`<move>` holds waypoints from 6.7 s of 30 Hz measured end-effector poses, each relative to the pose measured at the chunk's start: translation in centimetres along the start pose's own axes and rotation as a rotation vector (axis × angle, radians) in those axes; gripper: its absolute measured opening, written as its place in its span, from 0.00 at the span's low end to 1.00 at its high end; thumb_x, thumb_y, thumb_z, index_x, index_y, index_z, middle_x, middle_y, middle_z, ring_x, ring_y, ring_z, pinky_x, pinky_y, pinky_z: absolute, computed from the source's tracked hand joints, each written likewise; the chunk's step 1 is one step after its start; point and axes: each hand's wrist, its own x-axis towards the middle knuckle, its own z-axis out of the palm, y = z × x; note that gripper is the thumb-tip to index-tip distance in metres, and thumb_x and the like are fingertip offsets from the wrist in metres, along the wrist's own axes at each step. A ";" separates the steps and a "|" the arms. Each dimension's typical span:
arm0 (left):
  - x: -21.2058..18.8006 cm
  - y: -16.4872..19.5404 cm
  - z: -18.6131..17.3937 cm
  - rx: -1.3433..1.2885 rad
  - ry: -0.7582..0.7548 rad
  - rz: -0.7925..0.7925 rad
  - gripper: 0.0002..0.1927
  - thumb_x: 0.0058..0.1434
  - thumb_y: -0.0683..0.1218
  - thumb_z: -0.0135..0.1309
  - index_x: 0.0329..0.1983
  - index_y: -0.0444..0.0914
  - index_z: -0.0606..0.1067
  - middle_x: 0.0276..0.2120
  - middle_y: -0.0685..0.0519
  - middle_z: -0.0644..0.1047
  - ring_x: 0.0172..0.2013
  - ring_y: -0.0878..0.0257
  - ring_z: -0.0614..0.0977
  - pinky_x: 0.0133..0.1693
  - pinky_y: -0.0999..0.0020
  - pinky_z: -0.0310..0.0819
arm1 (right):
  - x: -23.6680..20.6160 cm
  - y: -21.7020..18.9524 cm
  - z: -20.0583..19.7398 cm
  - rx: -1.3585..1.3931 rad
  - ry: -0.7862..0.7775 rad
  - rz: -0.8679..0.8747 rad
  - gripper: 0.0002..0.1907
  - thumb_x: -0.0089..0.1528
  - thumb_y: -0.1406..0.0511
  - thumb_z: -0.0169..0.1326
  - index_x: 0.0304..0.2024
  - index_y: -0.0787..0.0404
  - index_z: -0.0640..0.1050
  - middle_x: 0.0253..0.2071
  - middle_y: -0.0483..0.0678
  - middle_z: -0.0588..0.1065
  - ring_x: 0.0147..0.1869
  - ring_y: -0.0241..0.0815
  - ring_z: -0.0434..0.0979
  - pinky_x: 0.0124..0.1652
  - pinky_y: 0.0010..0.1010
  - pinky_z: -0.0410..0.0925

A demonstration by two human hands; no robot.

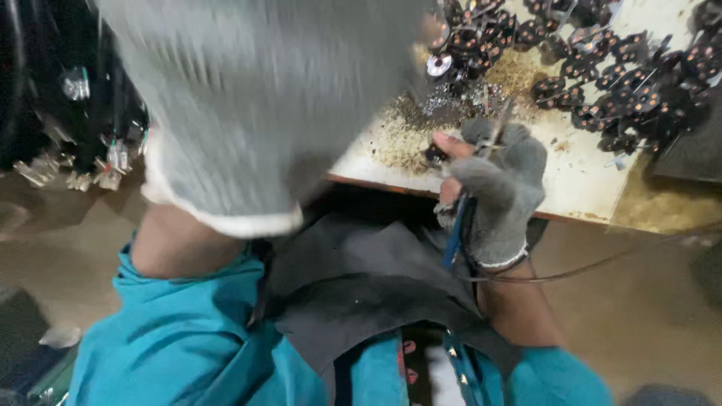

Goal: The person solders wires to small electrical connectors at a workbench. They hold a connector in one hand, feed solder wire to the joint, and touch it with a soldering iron, repeating the process for successive connectors and setting finished ones aside.

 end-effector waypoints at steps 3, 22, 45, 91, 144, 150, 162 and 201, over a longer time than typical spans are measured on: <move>-2.2 2.2 1.2 -0.415 -0.223 0.180 0.08 0.68 0.47 0.60 0.48 0.42 0.80 0.40 0.52 0.80 0.38 0.56 0.84 0.38 0.61 0.76 | -0.1 0.8 0.0 -0.071 -0.017 -0.080 0.13 0.63 0.69 0.67 0.43 0.56 0.74 0.47 0.48 0.83 0.52 0.54 0.75 0.53 0.43 0.67; -9.9 -5.4 0.0 -0.710 0.050 -0.302 0.10 0.66 0.48 0.55 0.34 0.37 0.73 0.27 0.53 0.76 0.27 0.63 0.79 0.29 0.72 0.73 | -3.0 1.0 0.2 0.115 -0.059 0.161 0.15 0.60 0.66 0.69 0.49 0.59 0.83 0.44 0.47 0.80 0.46 0.43 0.76 0.46 0.32 0.67; -11.5 2.6 8.5 -0.939 -0.415 -0.283 0.07 0.68 0.49 0.58 0.41 0.40 0.78 0.31 0.48 0.77 0.33 0.51 0.83 0.36 0.59 0.75 | -6.9 1.3 0.4 0.601 -0.320 0.518 0.07 0.69 0.68 0.58 0.49 0.64 0.80 0.43 0.46 0.80 0.45 0.37 0.79 0.47 0.26 0.72; -9.1 -4.2 9.2 -0.417 0.092 -0.431 0.09 0.64 0.42 0.64 0.36 0.36 0.74 0.32 0.50 0.76 0.34 0.59 0.81 0.41 0.67 0.76 | 0.2 -0.1 -0.1 -0.082 -0.172 0.037 0.12 0.61 0.71 0.68 0.40 0.58 0.77 0.46 0.50 0.81 0.40 0.49 0.78 0.42 0.38 0.68; -9.9 2.7 11.4 -0.351 -0.126 -0.084 0.21 0.47 0.49 0.67 0.44 0.43 0.76 0.33 0.51 0.75 0.30 0.52 0.79 0.29 0.55 0.70 | -4.8 4.2 -1.8 -0.032 -0.608 -0.181 0.03 0.54 0.58 0.64 0.29 0.46 0.84 0.20 0.44 0.76 0.20 0.47 0.74 0.21 0.42 0.62; -9.9 2.7 11.2 -0.323 -0.103 -0.080 0.22 0.48 0.49 0.67 0.47 0.44 0.76 0.33 0.52 0.75 0.32 0.53 0.80 0.30 0.56 0.71 | -5.1 3.6 -1.5 0.084 -0.589 0.169 0.10 0.56 0.55 0.66 0.29 0.52 0.83 0.17 0.45 0.74 0.20 0.46 0.75 0.22 0.42 0.64; -9.7 2.8 11.3 -0.319 -0.078 -0.074 0.21 0.47 0.48 0.66 0.45 0.43 0.76 0.32 0.52 0.74 0.30 0.52 0.79 0.29 0.55 0.70 | -4.8 3.7 -1.9 -0.010 -0.410 -0.298 0.14 0.53 0.61 0.69 0.40 0.54 0.82 0.22 0.46 0.74 0.24 0.49 0.74 0.25 0.42 0.62; -9.7 2.7 11.2 -0.336 -0.087 -0.090 0.22 0.47 0.49 0.66 0.46 0.44 0.75 0.32 0.52 0.74 0.31 0.52 0.79 0.29 0.55 0.70 | -4.6 0.7 -1.8 0.788 -0.066 1.002 0.15 0.63 0.64 0.63 0.30 0.63 0.72 0.26 0.47 0.74 0.31 0.41 0.79 0.36 0.35 0.74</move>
